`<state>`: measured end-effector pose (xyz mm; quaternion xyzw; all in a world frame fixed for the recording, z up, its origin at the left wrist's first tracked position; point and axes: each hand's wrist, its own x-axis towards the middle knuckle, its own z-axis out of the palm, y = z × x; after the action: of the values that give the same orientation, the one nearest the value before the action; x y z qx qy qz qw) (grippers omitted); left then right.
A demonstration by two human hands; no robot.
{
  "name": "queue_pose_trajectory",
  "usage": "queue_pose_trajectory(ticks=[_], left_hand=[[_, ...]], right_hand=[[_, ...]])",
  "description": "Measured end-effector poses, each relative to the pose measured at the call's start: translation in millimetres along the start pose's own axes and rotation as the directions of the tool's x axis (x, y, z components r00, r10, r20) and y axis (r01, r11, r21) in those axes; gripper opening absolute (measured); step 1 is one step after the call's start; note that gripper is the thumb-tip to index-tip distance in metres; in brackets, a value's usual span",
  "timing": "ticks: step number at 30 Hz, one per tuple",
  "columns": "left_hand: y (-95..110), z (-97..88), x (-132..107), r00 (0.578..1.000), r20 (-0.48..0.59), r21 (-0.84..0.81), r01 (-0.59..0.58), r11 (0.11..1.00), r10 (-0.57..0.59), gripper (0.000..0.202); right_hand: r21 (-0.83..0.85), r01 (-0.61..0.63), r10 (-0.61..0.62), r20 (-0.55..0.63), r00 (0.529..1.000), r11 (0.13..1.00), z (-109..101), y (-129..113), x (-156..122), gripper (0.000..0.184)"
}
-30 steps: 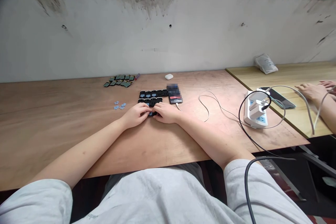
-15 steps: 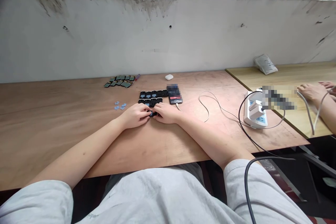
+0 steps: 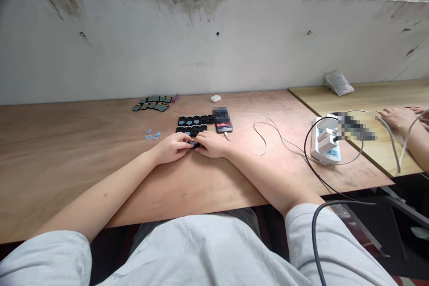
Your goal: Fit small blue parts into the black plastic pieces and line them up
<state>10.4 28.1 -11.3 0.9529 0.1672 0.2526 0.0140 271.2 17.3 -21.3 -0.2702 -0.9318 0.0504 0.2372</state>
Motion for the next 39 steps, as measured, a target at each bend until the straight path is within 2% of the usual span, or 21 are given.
queue_pose_trajectory(ticks=[6,10,15,22,33,39], left_hand=[[6.6,-5.6,6.9,0.998,0.045,-0.015,0.035,0.999,-0.034,0.019],[4.0,-4.8,4.0,0.997,0.05,-0.043,0.066,0.997,-0.064,0.022],[-1.0,-2.9,-0.9,0.998,0.041,-0.011,0.047,0.999,-0.047,0.027],[9.3,-5.0,8.1,0.997,0.066,-0.031,0.046,0.998,-0.044,0.023],[8.6,-0.7,13.1,0.996,0.049,-0.099,0.08,0.992,-0.076,0.018],[5.8,5.0,5.8,0.995,0.012,-0.133,0.099,0.986,-0.099,0.023]], right_hand=[[0.004,0.003,-0.003,-0.001,1.0,1.0,-0.2,-1.0,0.3,0.016],[0.004,0.01,-0.01,-0.005,1.0,1.0,-0.5,-1.4,0.6,0.015],[-0.012,0.009,-0.009,0.001,1.0,1.0,0.8,0.4,-0.3,0.017],[-0.015,0.02,-0.02,-0.008,1.0,1.0,1.4,1.3,0.3,0.014],[-0.001,0.001,-0.001,0.014,1.0,1.0,0.5,1.7,0.2,0.017],[0.004,-0.011,0.011,0.004,1.0,1.0,0.5,1.3,0.2,0.017]])
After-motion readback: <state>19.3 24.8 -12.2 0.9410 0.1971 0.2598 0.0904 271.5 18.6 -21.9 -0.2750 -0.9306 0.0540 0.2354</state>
